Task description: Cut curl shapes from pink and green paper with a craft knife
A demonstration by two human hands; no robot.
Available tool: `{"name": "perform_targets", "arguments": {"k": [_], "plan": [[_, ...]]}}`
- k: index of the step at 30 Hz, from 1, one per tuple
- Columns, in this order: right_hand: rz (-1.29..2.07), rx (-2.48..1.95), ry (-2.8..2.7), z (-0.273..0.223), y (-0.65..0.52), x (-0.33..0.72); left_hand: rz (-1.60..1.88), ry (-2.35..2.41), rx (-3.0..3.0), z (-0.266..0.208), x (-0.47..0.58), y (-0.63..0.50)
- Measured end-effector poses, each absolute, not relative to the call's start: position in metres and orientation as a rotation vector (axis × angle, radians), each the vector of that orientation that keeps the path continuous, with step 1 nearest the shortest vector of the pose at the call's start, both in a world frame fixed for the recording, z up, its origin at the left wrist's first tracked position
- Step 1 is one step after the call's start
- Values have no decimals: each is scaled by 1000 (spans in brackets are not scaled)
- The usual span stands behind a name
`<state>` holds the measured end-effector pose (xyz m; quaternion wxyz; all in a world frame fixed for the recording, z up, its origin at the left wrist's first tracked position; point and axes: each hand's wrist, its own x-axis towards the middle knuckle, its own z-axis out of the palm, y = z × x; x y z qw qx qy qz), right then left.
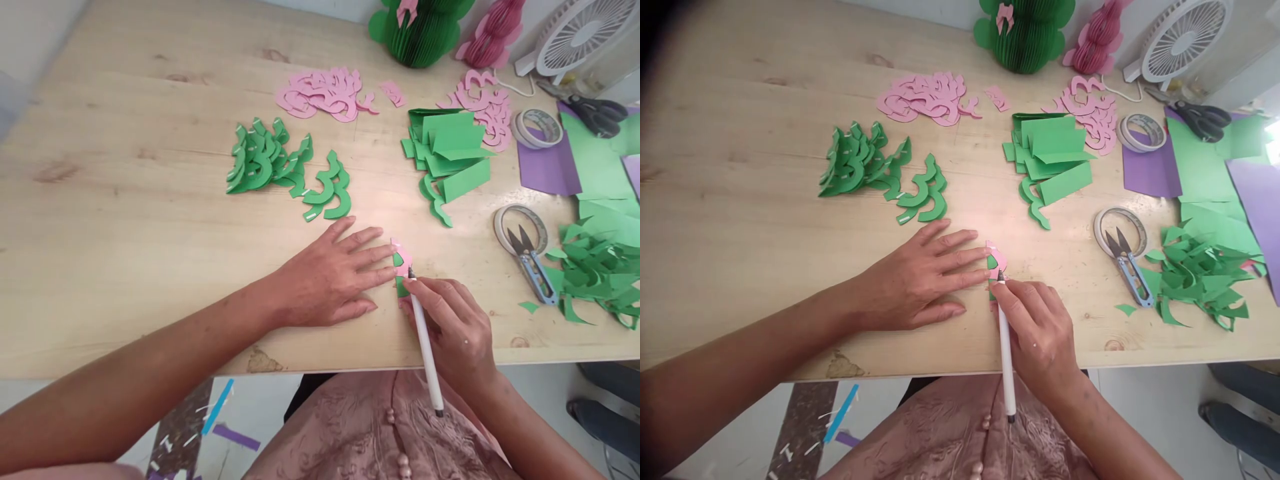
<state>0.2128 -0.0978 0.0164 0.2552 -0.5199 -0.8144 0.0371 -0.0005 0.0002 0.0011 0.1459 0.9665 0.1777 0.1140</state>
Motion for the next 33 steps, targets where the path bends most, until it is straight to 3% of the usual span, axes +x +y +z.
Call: {"name": "perform_targets", "arguments": {"k": [33], "plan": [[20,-1411,-2235,15,-98,213,360,501,2794,0,-1,0]]}}
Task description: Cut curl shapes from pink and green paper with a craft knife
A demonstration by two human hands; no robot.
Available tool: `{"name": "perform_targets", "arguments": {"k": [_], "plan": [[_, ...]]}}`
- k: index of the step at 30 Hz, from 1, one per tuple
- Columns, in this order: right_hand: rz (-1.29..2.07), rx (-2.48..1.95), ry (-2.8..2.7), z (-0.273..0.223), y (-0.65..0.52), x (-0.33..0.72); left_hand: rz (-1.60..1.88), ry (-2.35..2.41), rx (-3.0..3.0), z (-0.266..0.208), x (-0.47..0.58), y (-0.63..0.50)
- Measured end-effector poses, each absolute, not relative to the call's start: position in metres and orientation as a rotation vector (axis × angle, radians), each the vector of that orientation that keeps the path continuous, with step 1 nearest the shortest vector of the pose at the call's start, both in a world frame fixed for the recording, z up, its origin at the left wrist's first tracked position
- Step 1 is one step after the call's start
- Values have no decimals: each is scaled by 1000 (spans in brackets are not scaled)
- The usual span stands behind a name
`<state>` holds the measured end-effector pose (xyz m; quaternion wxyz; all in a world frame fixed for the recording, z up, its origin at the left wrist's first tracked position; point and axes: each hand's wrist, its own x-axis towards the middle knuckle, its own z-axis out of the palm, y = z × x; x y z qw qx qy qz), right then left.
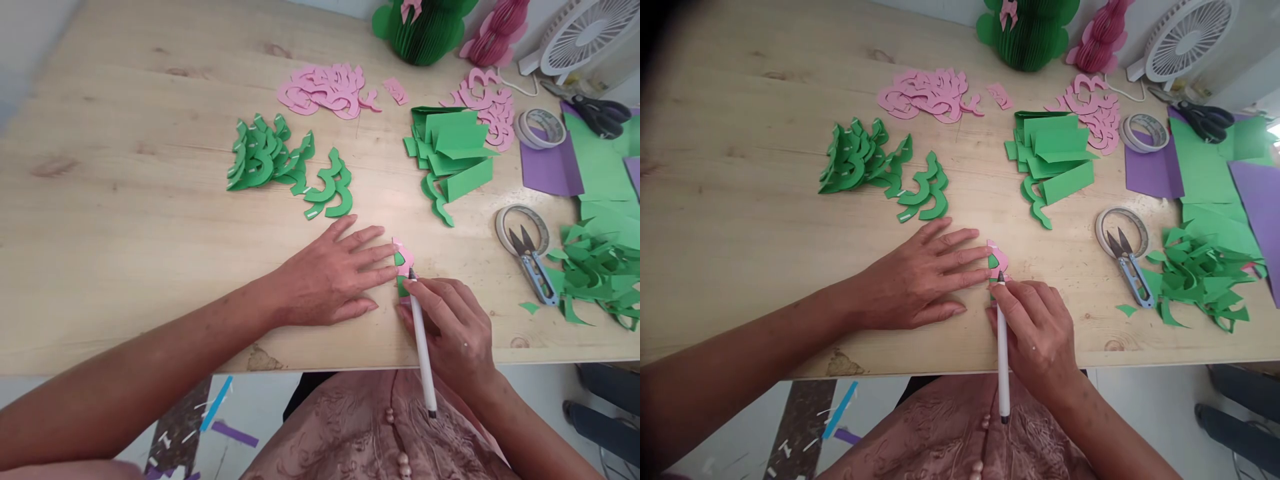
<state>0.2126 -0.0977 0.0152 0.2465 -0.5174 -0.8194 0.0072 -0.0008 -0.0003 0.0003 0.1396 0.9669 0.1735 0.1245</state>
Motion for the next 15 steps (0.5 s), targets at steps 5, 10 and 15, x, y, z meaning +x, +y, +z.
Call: {"name": "perform_targets", "arguments": {"k": [5,10,15], "plan": [[42,-1412,-2224,16,-97,212,360,498,2796,1,-1,1],[78,-1417,-2206,16,-97,213,377,493,2795,1,-1,1],[120,-1419,-2182,15,-97,215,380,485,2790,1,-1,1]]}}
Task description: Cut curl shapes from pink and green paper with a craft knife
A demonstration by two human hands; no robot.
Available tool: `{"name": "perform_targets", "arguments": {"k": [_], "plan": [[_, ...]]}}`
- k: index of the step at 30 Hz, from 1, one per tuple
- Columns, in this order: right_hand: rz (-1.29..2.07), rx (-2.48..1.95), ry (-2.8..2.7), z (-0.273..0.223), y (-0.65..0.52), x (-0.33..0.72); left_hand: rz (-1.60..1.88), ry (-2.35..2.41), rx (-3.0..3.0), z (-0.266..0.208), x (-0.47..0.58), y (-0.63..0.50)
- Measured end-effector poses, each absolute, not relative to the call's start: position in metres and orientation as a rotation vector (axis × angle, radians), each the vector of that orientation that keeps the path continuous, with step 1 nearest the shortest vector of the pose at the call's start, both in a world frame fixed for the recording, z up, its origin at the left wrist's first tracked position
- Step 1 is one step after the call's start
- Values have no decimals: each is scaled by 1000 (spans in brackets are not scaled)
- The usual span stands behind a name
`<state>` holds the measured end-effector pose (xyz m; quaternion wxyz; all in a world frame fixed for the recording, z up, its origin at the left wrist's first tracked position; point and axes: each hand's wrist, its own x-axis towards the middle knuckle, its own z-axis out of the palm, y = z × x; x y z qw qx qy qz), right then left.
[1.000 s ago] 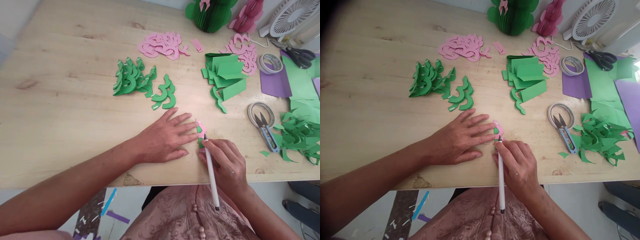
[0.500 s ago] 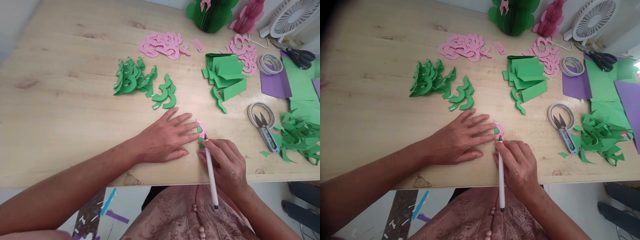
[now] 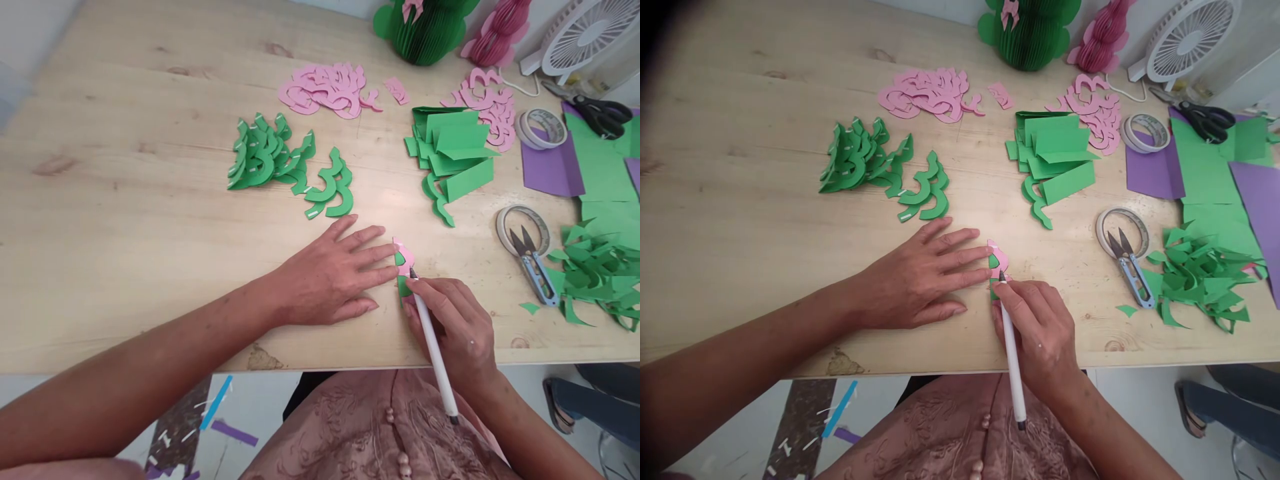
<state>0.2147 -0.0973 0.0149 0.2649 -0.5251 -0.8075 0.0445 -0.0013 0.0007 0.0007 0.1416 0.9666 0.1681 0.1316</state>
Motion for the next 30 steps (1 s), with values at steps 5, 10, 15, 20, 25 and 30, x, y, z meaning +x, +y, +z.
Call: {"name": "perform_targets", "arguments": {"k": [5,10,15,20,25,30], "plan": [[120,-1398,-2193,15,-97,215,371,488,2781,2,-2,2],[98,-1409,-2196,16,-97,214,363,484,2778,3,-1,2],[73,-1421,-2210,15,-97,214,369,503,2779,1,-1,1],[80,-1426,-2214,16,-97,213,367,494,2782,0,-1,1],[92,-1414,-2220,16,-97,213,377,494,2780,0,-1,1],[71,-1406,-2234,17,-96,213,368,503,2779,-1,0,0]]}}
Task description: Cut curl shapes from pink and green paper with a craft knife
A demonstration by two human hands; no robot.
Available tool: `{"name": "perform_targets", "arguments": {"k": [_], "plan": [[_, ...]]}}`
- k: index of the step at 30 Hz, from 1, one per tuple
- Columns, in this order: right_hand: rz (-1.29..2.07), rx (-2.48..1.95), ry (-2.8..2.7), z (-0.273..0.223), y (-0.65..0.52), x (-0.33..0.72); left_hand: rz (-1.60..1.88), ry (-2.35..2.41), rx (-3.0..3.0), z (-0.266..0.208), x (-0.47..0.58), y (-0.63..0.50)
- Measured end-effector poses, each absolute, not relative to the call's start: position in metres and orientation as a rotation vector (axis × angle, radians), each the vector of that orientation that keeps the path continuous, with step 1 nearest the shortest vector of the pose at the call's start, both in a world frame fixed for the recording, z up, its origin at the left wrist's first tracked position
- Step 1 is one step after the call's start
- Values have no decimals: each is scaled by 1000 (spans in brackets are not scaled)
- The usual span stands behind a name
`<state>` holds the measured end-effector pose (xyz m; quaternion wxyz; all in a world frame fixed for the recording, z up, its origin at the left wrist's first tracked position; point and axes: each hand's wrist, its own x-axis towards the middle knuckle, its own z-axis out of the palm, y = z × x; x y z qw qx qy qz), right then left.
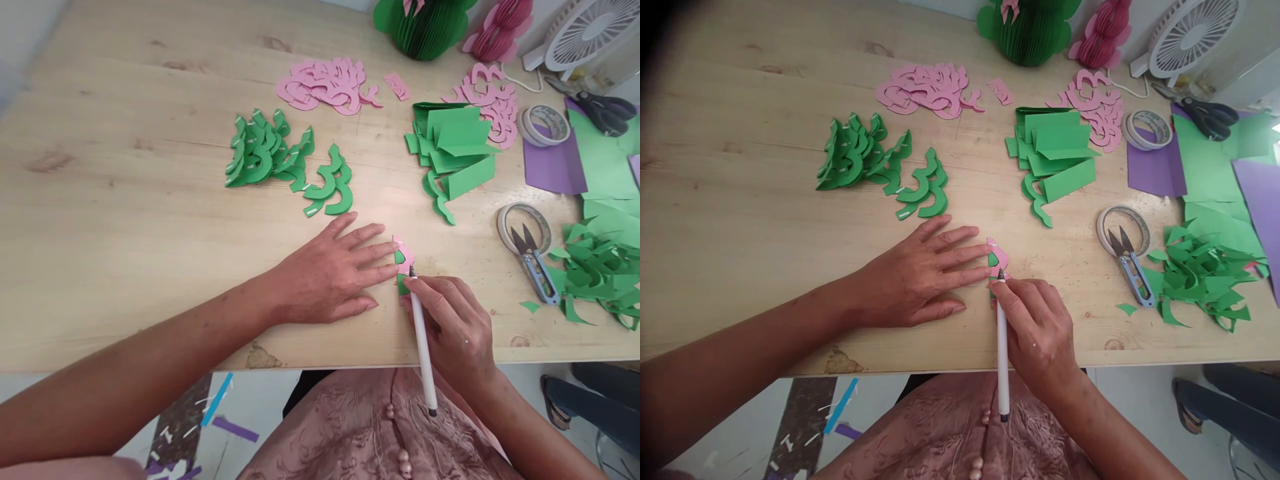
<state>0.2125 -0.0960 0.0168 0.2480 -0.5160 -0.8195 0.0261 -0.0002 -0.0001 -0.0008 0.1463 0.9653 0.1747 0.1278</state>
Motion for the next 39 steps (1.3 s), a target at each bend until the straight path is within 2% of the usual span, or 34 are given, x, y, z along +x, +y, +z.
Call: {"name": "perform_targets", "arguments": {"k": [18,39], "plan": [[167,-1374,-2212,25,-109,221,404,486,2786,-1,-1,1],[103,-1289,-2320,14,-120,230,368,468,2800,-2,-3,2]]}}
